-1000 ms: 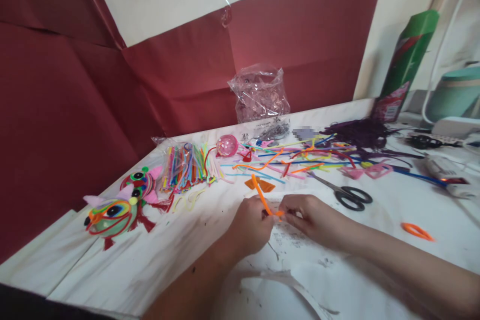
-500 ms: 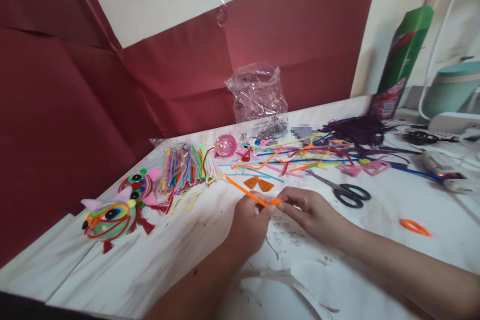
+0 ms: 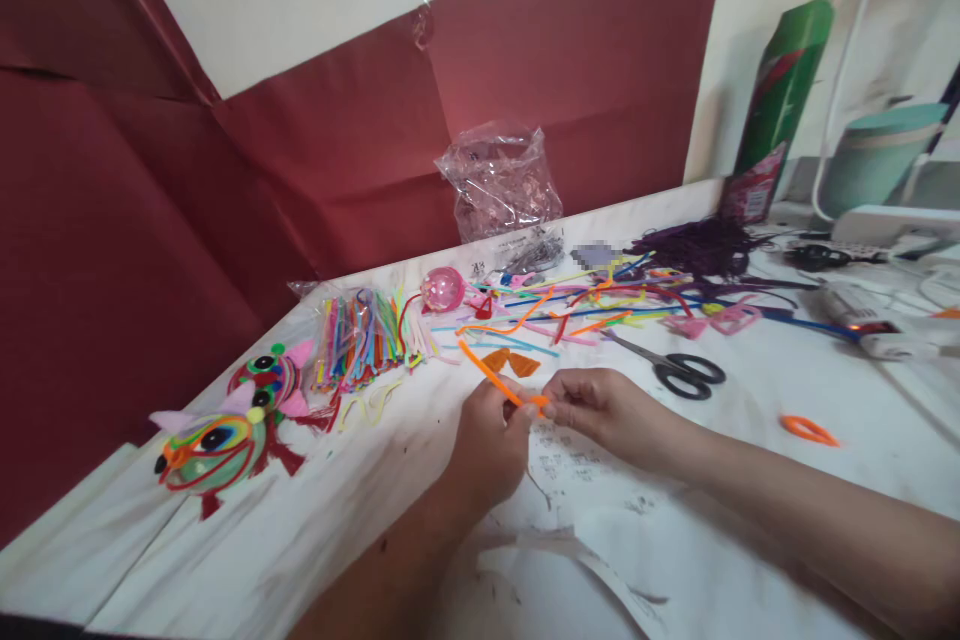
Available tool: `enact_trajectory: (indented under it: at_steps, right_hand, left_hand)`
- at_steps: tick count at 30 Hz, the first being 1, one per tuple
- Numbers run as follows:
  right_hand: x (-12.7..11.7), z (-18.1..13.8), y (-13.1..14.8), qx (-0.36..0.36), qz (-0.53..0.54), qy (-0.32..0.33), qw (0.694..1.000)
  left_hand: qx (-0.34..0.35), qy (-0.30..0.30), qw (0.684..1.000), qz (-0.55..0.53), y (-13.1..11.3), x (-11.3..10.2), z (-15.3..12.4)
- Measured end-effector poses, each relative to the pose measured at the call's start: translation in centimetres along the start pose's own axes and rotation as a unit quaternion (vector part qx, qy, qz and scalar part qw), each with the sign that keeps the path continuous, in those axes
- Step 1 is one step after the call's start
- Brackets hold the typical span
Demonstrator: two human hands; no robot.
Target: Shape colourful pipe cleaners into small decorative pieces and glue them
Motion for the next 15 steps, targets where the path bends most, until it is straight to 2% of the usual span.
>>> enact_trajectory:
  at_steps: [3,6,11,15]
  right_hand:
    - [0.4,0.0,-0.3,0.006,0.108,-0.015,0.994]
    - [0.6,-0.3,-0.3,-0.009,0.121,-0.055,0.991]
    - [0.3,-0.7,-0.2,-0.026,0.098,-0.09,0.991]
    - [-0.5,-0.5,0.2,-0.014,0.036,-0.087,0.995]
  left_hand:
    - [-0.034,-0.037,0.991,-0.121,0.7,-0.1,-0.1]
    - [-0.039,-0.034,0.982,-0.179,0.9,0.4,-0.2]
    - [-0.078,-0.031,0.974,-0.212,1.2,0.8,-0.4]
    - [-0.07,-0.027,0.986,-0.146,0.9,0.4,-0.1]
Point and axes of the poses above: each hand's wrist, its own z-axis towards the middle knuckle, its own x-axis out of the palm, y = z × x, the point moved 7 cm from there along z, towards the middle knuckle, and after that the axes turned 8 degrees about y, right-handed, at the moved point
